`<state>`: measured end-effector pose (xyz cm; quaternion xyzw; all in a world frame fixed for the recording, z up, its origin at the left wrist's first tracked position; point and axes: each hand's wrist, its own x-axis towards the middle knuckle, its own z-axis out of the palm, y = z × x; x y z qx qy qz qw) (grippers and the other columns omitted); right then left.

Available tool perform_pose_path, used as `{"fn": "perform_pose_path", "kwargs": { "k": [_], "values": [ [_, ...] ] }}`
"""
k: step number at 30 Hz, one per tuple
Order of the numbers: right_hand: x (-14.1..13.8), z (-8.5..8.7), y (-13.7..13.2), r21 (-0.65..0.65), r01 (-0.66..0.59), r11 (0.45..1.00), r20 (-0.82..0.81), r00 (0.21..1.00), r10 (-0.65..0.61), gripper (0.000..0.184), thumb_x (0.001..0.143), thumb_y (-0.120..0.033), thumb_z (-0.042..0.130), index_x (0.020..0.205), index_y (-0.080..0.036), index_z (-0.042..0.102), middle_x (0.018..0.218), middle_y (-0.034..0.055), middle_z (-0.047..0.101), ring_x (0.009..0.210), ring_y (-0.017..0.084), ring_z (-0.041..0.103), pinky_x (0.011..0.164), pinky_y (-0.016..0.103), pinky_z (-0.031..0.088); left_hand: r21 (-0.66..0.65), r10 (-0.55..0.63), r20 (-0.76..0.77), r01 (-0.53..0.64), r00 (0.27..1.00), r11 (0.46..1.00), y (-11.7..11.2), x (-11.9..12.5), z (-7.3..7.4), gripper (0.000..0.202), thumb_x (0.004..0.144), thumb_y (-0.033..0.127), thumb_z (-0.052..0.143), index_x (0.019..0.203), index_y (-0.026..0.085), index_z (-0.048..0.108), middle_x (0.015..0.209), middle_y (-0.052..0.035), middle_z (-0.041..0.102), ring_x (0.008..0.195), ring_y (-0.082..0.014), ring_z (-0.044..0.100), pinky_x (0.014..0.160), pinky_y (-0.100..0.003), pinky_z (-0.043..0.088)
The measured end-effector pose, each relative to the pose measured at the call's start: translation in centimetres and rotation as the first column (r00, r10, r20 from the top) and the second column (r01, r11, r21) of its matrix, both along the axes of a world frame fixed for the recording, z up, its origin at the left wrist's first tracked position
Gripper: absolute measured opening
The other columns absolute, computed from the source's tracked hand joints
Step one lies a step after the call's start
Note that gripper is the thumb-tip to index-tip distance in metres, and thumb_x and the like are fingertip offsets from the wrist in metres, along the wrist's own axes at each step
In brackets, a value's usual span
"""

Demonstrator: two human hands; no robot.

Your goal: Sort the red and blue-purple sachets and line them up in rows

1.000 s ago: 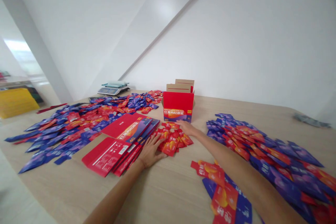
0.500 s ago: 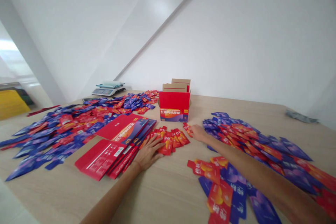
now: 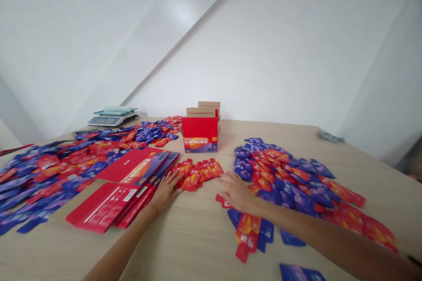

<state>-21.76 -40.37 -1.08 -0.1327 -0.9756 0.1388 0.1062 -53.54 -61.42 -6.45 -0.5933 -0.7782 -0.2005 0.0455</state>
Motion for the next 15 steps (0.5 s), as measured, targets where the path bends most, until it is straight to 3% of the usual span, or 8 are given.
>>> {"fn": "perform_pose_path", "kwargs": {
  "k": [4,8,11,13,15],
  "values": [
    [6.5,-0.8,-2.4,-0.166,-0.132,0.977,0.122,0.981,0.153,0.072,0.094,-0.044,0.062,0.158,-0.02,0.043,0.169,0.0151,0.027,0.158,0.035,0.017,0.127,0.055,0.018,0.014,-0.118,0.071,0.118,0.99,0.993,0.7,-2.3,1.1,0.061,0.101,0.055,0.048,0.153,0.023,0.049,0.163,-0.0114,0.042,0.152,-0.033,0.035,0.122,-0.054,0.032],
    [9.8,-0.1,-1.6,-0.244,-0.234,0.941,0.025,0.969,0.248,0.069,0.098,-0.049,0.055,0.161,-0.025,0.037,0.17,0.0089,0.026,0.159,0.028,0.017,0.129,0.052,0.017,0.016,-0.143,0.069,0.143,0.987,0.99,0.7,-1.7,3.5,0.073,0.092,0.053,0.062,0.156,0.024,0.044,0.16,-0.0098,0.046,0.152,-0.0342,0.035,0.122,-0.054,0.033],
    [10.5,0.1,0.4,-0.195,-0.144,0.97,-0.012,0.989,0.145,0.074,0.1,-0.057,0.048,0.163,-0.02,0.034,0.169,0.0119,0.027,0.158,0.03,0.017,0.129,0.053,0.016,0.072,-0.127,0.051,0.123,0.991,0.99,0.1,2.7,4.9,0.062,0.097,0.041,0.053,0.156,0.027,0.043,0.16,-0.0065,0.045,0.15,-0.0301,0.038,0.123,-0.051,0.034],
    [10.5,-0.3,1.7,-0.181,-0.02,0.983,0.058,0.998,0.031,0.082,0.098,-0.061,0.05,0.163,-0.015,0.031,0.169,0.0166,0.026,0.158,0.035,0.016,0.128,0.057,0.018,0.103,-0.105,0.025,0.102,0.994,0.989,0.2,7.6,5.1,0.049,0.102,0.034,0.043,0.149,0.029,0.052,0.157,-0.0052,0.05,0.143,-0.0273,0.049,0.12,-0.048,0.041],
    [10.5,-0.9,2.5,-0.184,0.061,0.981,0.171,0.985,-0.029,0.098,0.09,-0.066,0.061,0.164,-0.012,0.028,0.169,0.0206,0.023,0.158,0.04,0.013,0.126,0.061,0.02,0.048,-0.136,-0.017,0.137,0.991,0.989,1.0,13.1,4.8,0.044,0.102,0.031,0.042,0.142,0.028,0.06,0.147,-0.0069,0.06,0.13,-0.0271,0.06,0.112,-0.046,0.05]
  ]
}}
